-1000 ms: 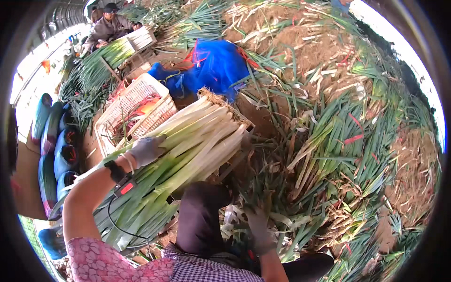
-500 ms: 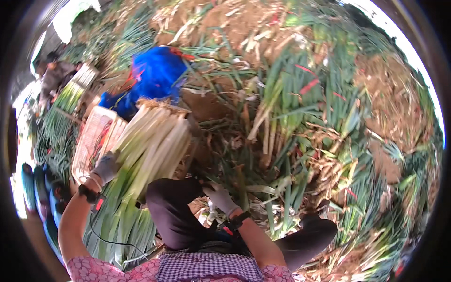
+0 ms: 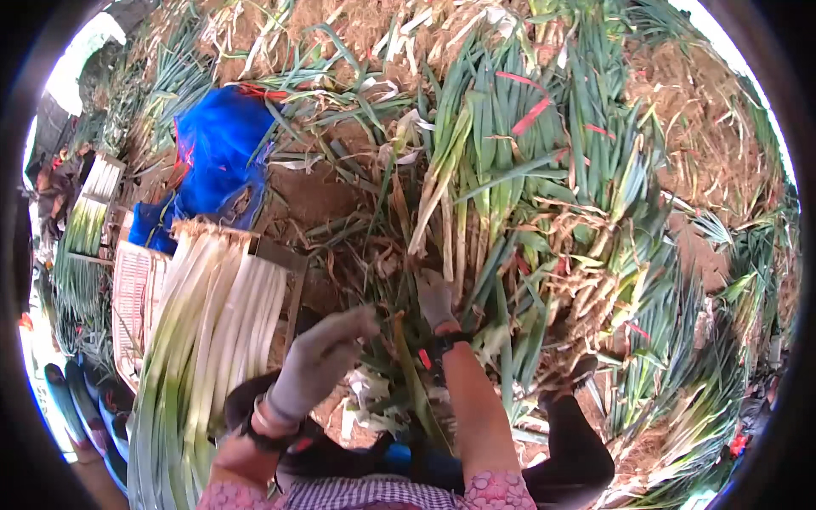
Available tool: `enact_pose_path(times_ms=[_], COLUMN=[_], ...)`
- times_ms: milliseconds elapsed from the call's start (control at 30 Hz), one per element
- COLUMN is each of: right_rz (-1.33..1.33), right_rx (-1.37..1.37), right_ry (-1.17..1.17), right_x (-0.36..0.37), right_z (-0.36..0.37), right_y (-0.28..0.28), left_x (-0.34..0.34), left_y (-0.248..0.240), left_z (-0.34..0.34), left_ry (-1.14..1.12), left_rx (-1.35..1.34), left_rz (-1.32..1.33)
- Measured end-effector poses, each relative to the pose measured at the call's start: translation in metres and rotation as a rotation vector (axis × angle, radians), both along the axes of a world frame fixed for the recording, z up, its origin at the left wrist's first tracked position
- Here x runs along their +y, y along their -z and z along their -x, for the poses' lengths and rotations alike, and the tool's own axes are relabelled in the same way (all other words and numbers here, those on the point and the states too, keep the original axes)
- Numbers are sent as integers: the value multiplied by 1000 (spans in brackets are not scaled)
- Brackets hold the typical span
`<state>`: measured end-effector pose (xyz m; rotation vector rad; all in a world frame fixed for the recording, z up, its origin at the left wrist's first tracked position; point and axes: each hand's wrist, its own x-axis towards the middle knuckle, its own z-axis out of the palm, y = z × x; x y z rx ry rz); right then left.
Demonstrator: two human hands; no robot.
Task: The person picks up a leek from a pile, peels away the outer layers by hand, and places the cleaned leek onto a stack, repeating the process with several more leeks.
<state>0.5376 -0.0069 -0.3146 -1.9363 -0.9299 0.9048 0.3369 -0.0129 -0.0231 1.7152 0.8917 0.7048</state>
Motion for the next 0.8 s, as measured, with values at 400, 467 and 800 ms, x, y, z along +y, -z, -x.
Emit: enact_pose_path(times_ms=[400, 467, 800], right_rz=[105, -56, 78], right_rx=[230, 603, 637], right_ry=[-74, -154, 214], right_x=[52, -7, -132], right_z=[1, 9, 23], right_y=[-32, -59, -196], left_x=[13, 13, -4], left_y=[-22, -28, 48], left_z=[28, 28, -27], left_ry=[28, 25, 68], left_rx=[237, 229, 48], left_rz=[249, 234, -194])
